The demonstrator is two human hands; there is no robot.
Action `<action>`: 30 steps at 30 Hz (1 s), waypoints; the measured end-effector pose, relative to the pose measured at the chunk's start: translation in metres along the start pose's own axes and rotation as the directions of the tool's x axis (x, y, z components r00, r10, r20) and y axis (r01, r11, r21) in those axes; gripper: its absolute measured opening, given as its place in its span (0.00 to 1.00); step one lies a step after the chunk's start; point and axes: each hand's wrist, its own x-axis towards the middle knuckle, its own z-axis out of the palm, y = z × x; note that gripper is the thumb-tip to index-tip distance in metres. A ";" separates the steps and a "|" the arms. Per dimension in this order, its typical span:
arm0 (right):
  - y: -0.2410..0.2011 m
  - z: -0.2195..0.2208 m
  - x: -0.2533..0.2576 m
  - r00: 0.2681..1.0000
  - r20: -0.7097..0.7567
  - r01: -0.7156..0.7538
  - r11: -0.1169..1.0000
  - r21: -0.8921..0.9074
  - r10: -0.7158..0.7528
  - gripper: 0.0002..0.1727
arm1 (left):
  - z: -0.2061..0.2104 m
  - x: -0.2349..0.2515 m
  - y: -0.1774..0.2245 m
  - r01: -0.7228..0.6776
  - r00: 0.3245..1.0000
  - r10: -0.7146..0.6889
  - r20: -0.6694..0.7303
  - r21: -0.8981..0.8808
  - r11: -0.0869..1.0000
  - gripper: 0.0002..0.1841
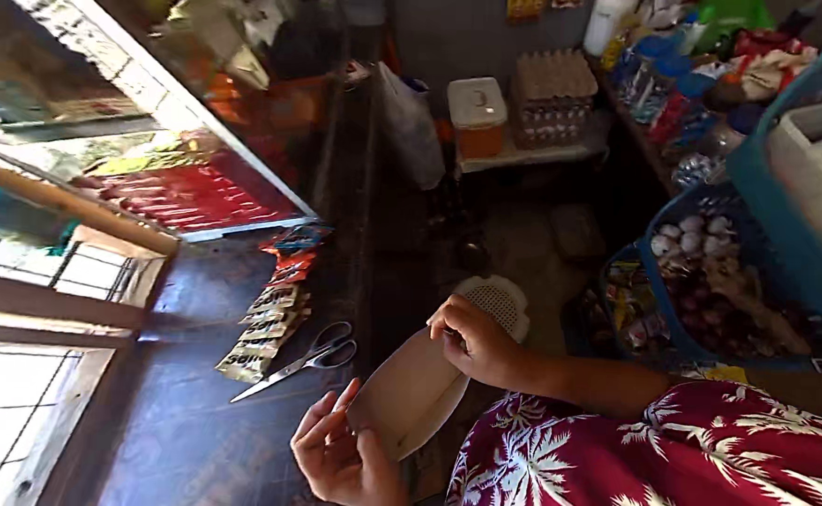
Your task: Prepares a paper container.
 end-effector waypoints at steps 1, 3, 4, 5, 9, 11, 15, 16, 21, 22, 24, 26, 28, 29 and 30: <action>0.003 -0.007 -0.005 1.000 -0.021 -0.014 1.000 -0.006 0.014 0.08 | 0.008 -0.002 0.000 -0.015 1.000 0.015 0.013 -0.012 1.000 0.13; 0.008 -0.021 -0.013 0.998 -0.040 -0.051 0.999 -0.007 0.051 0.08 | 0.023 -0.005 0.002 -0.031 0.999 0.032 0.033 -0.013 0.999 0.13; 0.011 -0.028 -0.015 0.997 -0.034 -0.073 0.997 0.000 0.073 0.09 | 0.029 -0.007 0.003 -0.035 0.998 0.035 0.043 -0.010 0.999 0.13; 0.015 -0.034 -0.018 0.996 -0.024 -0.091 0.996 0.014 0.091 0.09 | 0.035 -0.010 0.003 -0.040 0.998 0.041 0.046 -0.010 0.999 0.13; 0.024 -0.057 -0.026 0.987 0.050 -0.156 0.986 0.051 0.154 0.12 | 0.055 -0.028 0.010 -0.002 1.000 0.002 0.014 0.007 1.000 0.18; 0.033 -0.064 -0.031 0.981 0.100 -0.175 0.983 0.062 0.168 0.14 | 0.062 -0.040 0.010 0.040 0.999 -0.040 0.004 0.043 0.998 0.19; 0.049 -0.066 -0.043 0.938 0.216 -0.293 0.953 0.079 0.271 0.21 | 0.066 -0.062 0.001 0.134 0.991 -0.135 0.001 0.099 0.986 0.17; 0.053 -0.066 -0.046 0.929 0.242 -0.308 0.948 0.084 0.280 0.22 | 0.065 -0.065 -0.002 0.158 0.987 -0.159 0.001 0.102 0.982 0.17; 0.071 -0.075 -0.047 0.925 0.162 -0.352 0.936 0.026 0.343 0.26 | 0.059 -0.064 -0.024 0.257 0.960 -0.268 0.080 0.129 0.958 0.17; 0.075 -0.081 -0.043 0.925 0.102 -0.369 0.929 0.013 0.366 0.24 | 0.058 -0.061 -0.030 0.248 0.958 -0.263 0.114 0.128 0.960 0.17; 0.087 -0.100 -0.031 0.925 -0.013 -0.380 0.925 -0.025 0.380 0.19 | 0.058 -0.054 -0.043 0.204 0.961 -0.224 0.162 0.131 0.970 0.16; 0.106 -0.126 -0.012 0.925 -0.123 -0.371 0.925 -0.085 0.360 0.16 | 0.061 -0.047 -0.051 0.176 0.966 -0.199 0.165 0.141 0.974 0.17; 0.132 -0.160 0.018 0.909 -0.259 -0.366 0.923 -0.120 0.327 0.15 | 0.066 -0.041 -0.054 0.151 0.972 -0.173 0.160 0.139 0.979 0.16; 0.145 -0.182 0.038 0.893 -0.324 -0.365 0.924 -0.112 0.313 0.15 | 0.069 -0.039 -0.056 0.126 0.975 -0.148 0.168 0.134 0.983 0.15; 0.155 -0.207 0.063 0.871 -0.390 -0.361 0.928 -0.095 0.299 0.15 | 0.072 -0.036 -0.059 0.087 0.977 -0.111 0.180 0.141 0.986 0.15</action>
